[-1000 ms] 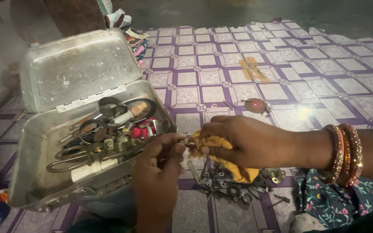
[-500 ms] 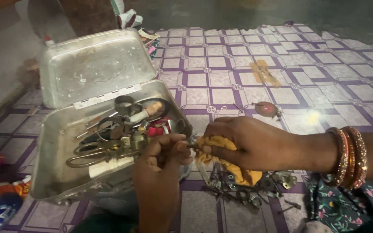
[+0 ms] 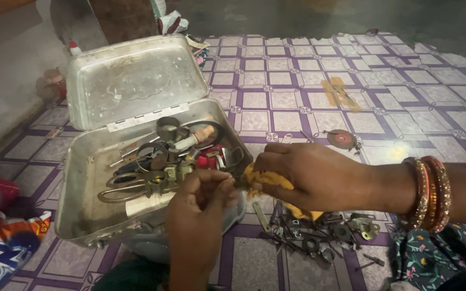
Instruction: The person sits on the floor and wipes small metal parts with a yellow cloth. They pick up each part, wipe it, and place it back into a plastic container.
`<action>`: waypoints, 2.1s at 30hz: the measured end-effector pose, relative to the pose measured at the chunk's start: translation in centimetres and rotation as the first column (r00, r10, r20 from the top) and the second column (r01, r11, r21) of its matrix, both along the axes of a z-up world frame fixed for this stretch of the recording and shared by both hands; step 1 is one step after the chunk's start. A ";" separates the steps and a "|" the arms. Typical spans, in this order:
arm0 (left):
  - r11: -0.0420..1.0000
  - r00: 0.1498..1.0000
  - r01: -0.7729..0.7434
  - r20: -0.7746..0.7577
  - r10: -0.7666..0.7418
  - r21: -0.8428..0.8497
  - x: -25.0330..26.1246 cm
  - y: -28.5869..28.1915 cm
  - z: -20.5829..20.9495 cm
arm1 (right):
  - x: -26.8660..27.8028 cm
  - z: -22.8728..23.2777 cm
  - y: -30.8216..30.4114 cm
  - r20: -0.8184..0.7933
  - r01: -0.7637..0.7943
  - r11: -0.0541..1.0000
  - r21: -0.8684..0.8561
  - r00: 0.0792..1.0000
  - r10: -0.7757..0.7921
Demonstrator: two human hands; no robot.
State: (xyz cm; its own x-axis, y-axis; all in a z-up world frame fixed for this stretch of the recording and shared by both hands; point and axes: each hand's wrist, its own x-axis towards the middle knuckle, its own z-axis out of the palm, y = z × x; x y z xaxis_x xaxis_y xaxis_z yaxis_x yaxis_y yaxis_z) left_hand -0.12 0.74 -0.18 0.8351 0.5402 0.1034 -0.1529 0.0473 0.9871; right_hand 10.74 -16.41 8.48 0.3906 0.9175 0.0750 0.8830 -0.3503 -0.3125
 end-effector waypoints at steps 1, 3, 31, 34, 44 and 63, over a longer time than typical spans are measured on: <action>1.000 0.998 -0.005 0.065 0.004 0.017 -0.1 0.1 -0.1 | 0.0 0.0 0.1 -0.028 -0.007 1.000 0.011 1.000 0.007; 0.999 0.981 -0.018 0.192 0.008 0.049 -0.4 0.1 -0.2 | 0.0 0.0 0.4 -0.083 -0.020 0.999 0.033 0.996 0.022; 0.407 0.878 -0.419 0.247 0.410 0.811 -2.7 6.6 -0.5 | 1.3 -3.8 10.8 0.158 -0.171 0.979 0.114 0.976 0.152; 0.324 0.862 -0.439 0.290 0.416 0.838 -2.5 6.7 -0.7 | 1.5 -3.8 10.8 0.122 -0.172 0.978 0.117 0.980 0.158; 0.269 0.853 -0.367 0.206 0.480 0.891 -3.0 7.9 -0.9 | 1.2 -4.4 11.7 0.239 -0.272 0.948 0.163 0.944 0.229; 0.205 0.846 -0.424 0.304 0.438 0.882 -2.7 4.9 0.0 | 1.2 -2.5 9.2 0.235 -0.351 0.918 0.182 0.923 0.306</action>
